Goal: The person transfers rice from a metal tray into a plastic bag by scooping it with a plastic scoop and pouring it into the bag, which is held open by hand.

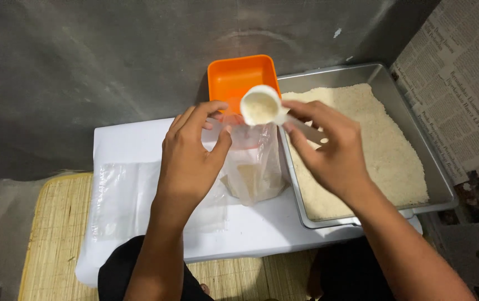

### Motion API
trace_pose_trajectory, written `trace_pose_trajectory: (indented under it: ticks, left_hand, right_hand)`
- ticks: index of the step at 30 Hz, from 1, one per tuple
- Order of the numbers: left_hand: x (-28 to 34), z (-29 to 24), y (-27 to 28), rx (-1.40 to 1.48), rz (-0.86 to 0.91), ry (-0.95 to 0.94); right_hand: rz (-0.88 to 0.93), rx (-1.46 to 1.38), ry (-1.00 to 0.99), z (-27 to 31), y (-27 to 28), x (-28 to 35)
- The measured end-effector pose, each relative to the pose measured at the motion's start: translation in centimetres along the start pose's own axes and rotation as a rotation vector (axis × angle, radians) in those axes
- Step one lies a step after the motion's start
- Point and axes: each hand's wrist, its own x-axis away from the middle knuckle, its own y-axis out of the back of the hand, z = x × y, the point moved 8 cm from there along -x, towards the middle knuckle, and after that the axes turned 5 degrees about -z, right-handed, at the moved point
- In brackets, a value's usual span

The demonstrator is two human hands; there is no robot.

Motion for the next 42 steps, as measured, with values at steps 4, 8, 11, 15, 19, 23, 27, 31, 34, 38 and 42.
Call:
trace_pose_trajectory:
  ticks: [4,8,11,15,19,23,27,31,34,38,42]
  left_hand:
    - [0.0,-0.3,0.2,0.015,-0.042,-0.024]
    - [-0.1,-0.5,0.6,0.048,-0.064,-0.043]
    - [-0.1,-1.2,0.7,0.032,-0.085,-0.075]
    - [0.5,-3.4,0.9,0.023,-0.11,-0.147]
    - [3.8,-8.3,0.3,0.279,-0.136,-0.315]
    - [9.5,-13.2,-5.0,0.444,0.235,-0.525]
    - [11.6,-9.5,-14.2,0.357,0.276,-0.535]
    - [12.8,-4.5,-19.6,0.127,0.303,-0.454]
    - [13.1,-3.6,-20.7,0.036,0.376,-0.398]
    - [13.4,-3.2,-21.5,-0.048,0.399,-0.402]
    - [13.3,-3.1,-21.4,-0.046,0.421,-0.396]
  right_hand:
    - [0.015,0.079,0.154,1.9,-0.5,0.6]
    - [0.004,0.26,0.326,3.2,-0.8,1.0]
    - [-0.013,0.35,0.416,3.4,-1.0,1.5]
    - [-0.031,0.375,0.458,2.0,-0.5,1.5]
    - [-0.17,0.285,0.306,-1.9,2.4,0.3]
    - [-0.1,0.425,0.073,-10.1,4.2,-0.2]
    - [0.038,0.701,-0.188,-21.7,5.9,2.5]
    - [0.267,0.923,-0.627,-29.5,6.6,6.0]
    - [0.386,0.813,-0.717,-32.0,4.3,7.7]
    - [0.527,0.592,-0.791,-27.5,0.8,6.9]
    - [0.373,0.314,-0.747,-30.8,1.9,7.3]
